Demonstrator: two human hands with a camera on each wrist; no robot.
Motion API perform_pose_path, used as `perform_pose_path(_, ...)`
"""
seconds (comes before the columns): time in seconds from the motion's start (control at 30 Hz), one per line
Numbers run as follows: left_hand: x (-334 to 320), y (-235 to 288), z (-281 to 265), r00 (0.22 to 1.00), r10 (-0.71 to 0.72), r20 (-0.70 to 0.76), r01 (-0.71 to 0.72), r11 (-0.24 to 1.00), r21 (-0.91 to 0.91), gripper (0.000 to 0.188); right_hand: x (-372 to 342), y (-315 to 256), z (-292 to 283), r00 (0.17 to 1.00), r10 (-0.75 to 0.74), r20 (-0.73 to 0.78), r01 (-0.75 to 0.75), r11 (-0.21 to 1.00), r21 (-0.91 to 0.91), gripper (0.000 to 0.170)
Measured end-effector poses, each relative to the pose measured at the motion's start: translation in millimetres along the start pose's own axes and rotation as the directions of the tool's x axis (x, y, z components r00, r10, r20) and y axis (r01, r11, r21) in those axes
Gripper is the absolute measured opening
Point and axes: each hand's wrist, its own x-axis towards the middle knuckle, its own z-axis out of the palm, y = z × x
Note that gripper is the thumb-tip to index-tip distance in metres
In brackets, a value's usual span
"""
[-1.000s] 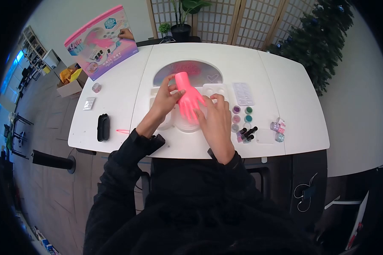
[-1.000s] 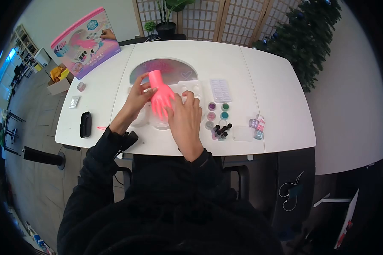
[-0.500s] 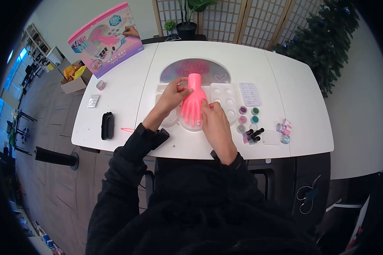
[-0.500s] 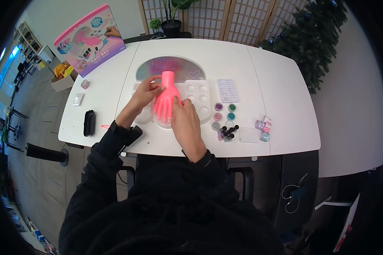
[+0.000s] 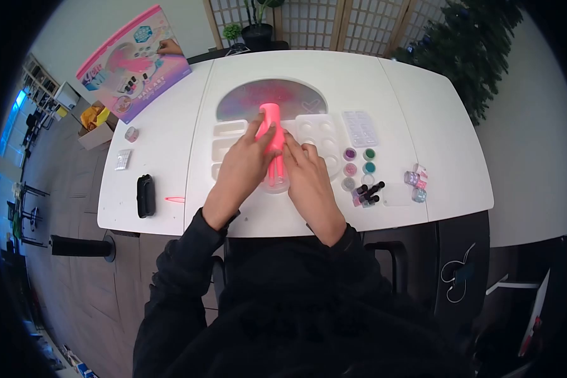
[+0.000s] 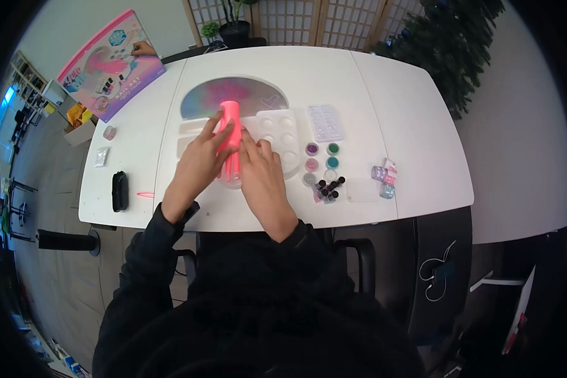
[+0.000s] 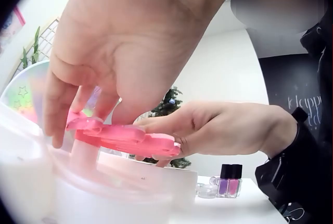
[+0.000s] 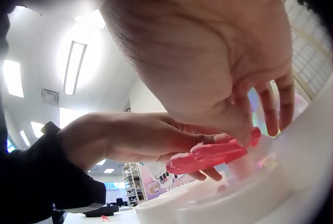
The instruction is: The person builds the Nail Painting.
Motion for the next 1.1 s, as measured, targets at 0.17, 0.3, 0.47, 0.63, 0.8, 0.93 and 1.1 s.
perform_pose_path(0.17,-4.0,-3.2,-10.3,0.993,-0.059,0.098,0.063,0.997,-0.043,0.05,-2.9,1.9,-2.4,1.0,-0.024,0.012,0.023,0.999,0.031,0.057)
perform_pose_path(0.3,-0.4,-2.5,-17.9,0.992,-0.037,0.117,0.041,0.999,-0.035,0.05,-3.3,-0.7,0.0,1.0,-0.002,0.023,0.001,1.0,0.027,0.058)
perform_pose_path(0.47,-3.3,-11.9,-12.2,0.997,-0.006,0.071,0.002,0.999,0.049,0.049,-4.3,3.5,-1.5,0.998,-0.037,0.041,0.039,0.999,-0.024,0.06)
perform_pose_path(0.63,-0.7,-6.5,-12.6,0.997,-0.016,0.076,0.016,1.0,0.01,0.047,-2.5,0.3,-1.0,0.998,-0.021,0.06,0.023,0.999,-0.036,0.061)
perform_pose_path(0.8,-1.8,-5.5,-8.4,0.998,-0.052,0.044,0.051,0.998,0.024,0.051,-0.4,-7.8,-4.3,0.996,0.009,0.088,-0.003,0.998,-0.07,0.061)
perform_pose_path(0.93,2.5,-22.7,-17.4,0.996,0.015,0.086,-0.006,0.994,-0.105,0.047,2.5,1.7,-10.1,0.992,-0.02,0.127,0.024,0.999,-0.033,0.061)
perform_pose_path(1.1,-1.0,-34.7,-33.3,0.988,0.029,0.152,0.001,0.981,-0.196,0.042,-8.6,19.3,-26.8,0.992,-0.024,0.125,0.021,1.0,0.021,0.058)
